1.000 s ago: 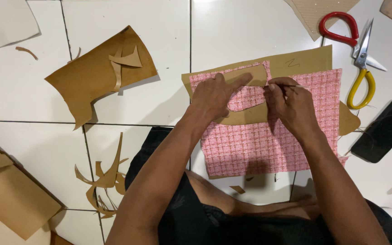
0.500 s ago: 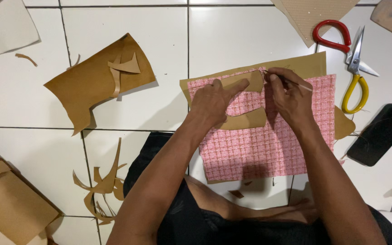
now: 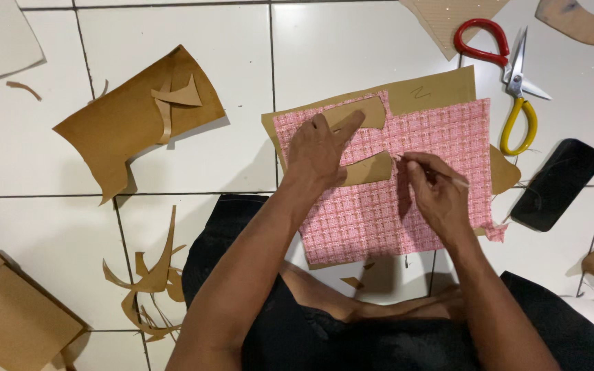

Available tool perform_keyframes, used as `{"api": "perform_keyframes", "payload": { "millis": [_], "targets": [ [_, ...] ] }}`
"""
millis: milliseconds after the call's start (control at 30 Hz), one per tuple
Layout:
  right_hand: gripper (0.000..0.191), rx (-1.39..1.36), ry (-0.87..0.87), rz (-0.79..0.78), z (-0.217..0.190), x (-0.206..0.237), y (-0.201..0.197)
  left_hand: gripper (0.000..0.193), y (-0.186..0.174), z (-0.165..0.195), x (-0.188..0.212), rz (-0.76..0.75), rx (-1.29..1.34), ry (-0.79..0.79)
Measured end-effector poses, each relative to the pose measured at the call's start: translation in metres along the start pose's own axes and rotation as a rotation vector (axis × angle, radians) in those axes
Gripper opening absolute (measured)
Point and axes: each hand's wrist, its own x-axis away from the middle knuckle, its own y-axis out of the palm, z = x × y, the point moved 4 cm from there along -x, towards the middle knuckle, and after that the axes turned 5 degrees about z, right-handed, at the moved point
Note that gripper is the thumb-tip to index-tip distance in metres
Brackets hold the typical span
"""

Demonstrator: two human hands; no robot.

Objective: The person sits on the tiled floor and traces around cardboard shoe patterns onto pink woven fabric using a pen, then cuts out the traced shoe upper pieces with scissors, trimming along the marked lines and setting the cut pieces aside.

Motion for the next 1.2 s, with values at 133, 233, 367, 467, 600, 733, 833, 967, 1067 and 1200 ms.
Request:
{"api": "perform_keyframes", "payload": {
  "millis": [133,233,367,467,600,733,833,967,1067,1200],
  "targets": [
    [0.026,0.044,-0.059,0.002,0.012,0.019,0.005,0.117,0.009,0.011,0.008,0.112,-0.05,-0.043],
    [0.026,0.125,-0.055,0.072,0.012,0.021,0.007,0.115,0.013,0.005,0.018,0.269,0.022,0.028],
    [0.03,-0.35,0.384,0.041,0.017,0.03,0.019,0.083,0.017,-0.019,0.055,0.475,0.471,0.06],
    [0.027,-0.487,0.495,-0.012,0.011,0.042,0.022,0.076,0.033,-0.015,0.09,0.453,0.603,0.023],
    [0.025,-0.217,0.302,-0.084,-0.006,0.066,-0.014,0.056,0.042,0.0,0.141,0.511,0.85,-0.049],
    [0.026,-0.031,0.282,-0.103,-0.012,0.11,-0.103,0.042,0.051,0.005,0.196,0.643,0.839,-0.224],
    [0.028,0.063,0.293,-0.06,-0.011,0.141,-0.161,0.041,0.06,0.006,0.206,0.617,0.784,-0.292],
    [0.027,0.074,0.336,0.041,-0.009,0.172,-0.206,0.041,0.07,0.016,0.207,0.669,0.635,-0.249],
    [0.025,0.064,0.287,0.128,-0.011,0.193,-0.231,0.043,0.082,0.025,0.216,0.631,0.613,-0.236],
    [0.023,-0.069,0.114,0.191,-0.019,0.209,-0.254,0.049,0.091,0.038,0.234,0.633,0.498,-0.133]
  ]
}}
